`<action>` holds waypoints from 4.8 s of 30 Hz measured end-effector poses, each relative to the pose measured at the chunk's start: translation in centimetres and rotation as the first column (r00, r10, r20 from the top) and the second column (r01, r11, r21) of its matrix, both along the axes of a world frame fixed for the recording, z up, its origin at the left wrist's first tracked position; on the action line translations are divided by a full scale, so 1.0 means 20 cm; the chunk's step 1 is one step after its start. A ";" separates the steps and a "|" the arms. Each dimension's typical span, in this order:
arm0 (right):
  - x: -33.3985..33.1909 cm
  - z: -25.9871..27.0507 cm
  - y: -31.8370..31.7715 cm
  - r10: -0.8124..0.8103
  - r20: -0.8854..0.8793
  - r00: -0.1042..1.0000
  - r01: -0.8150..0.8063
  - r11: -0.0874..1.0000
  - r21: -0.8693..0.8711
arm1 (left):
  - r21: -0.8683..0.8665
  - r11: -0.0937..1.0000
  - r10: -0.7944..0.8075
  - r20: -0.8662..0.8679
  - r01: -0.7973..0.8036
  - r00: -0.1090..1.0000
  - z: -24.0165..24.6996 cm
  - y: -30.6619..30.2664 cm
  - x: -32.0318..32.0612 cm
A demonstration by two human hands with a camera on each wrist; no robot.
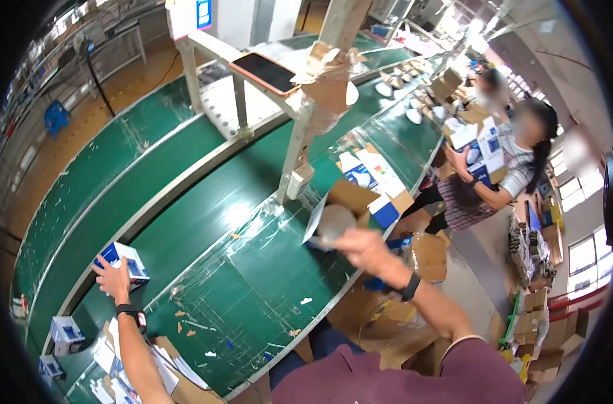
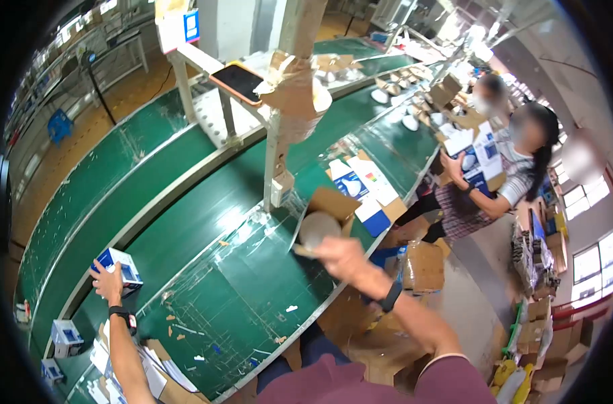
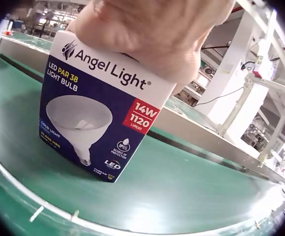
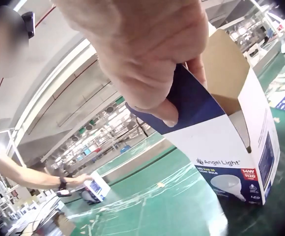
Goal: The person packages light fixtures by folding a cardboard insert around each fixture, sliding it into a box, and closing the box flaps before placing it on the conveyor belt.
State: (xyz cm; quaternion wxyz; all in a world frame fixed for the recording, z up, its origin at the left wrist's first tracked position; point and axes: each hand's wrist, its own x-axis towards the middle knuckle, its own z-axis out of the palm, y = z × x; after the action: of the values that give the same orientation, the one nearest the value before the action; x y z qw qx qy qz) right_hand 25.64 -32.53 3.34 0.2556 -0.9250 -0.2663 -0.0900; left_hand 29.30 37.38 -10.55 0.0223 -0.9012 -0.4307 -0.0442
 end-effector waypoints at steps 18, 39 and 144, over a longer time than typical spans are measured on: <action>-0.65 -0.11 0.80 0.342 0.271 0.900 -0.299 0.935 -0.189 | -0.153 0.210 -0.688 0.679 0.966 0.257 0.82 -1.69 -1.06; -0.60 0.07 0.74 0.436 0.097 0.895 -0.432 0.900 -0.054 | -0.678 -0.218 -0.798 0.538 0.703 0.272 0.40 -1.72 -0.62; -0.38 0.20 1.18 0.402 -0.858 0.320 -0.339 0.894 0.292 | -0.408 -0.213 -0.750 0.651 0.888 0.119 0.18 -1.14 -1.23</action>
State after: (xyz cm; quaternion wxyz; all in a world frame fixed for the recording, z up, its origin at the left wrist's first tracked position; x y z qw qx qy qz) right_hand 18.10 -9.01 7.30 0.3979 -0.7311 -0.2878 0.4736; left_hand 4.63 14.66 -6.92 -0.4258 -0.8495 0.3052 0.0624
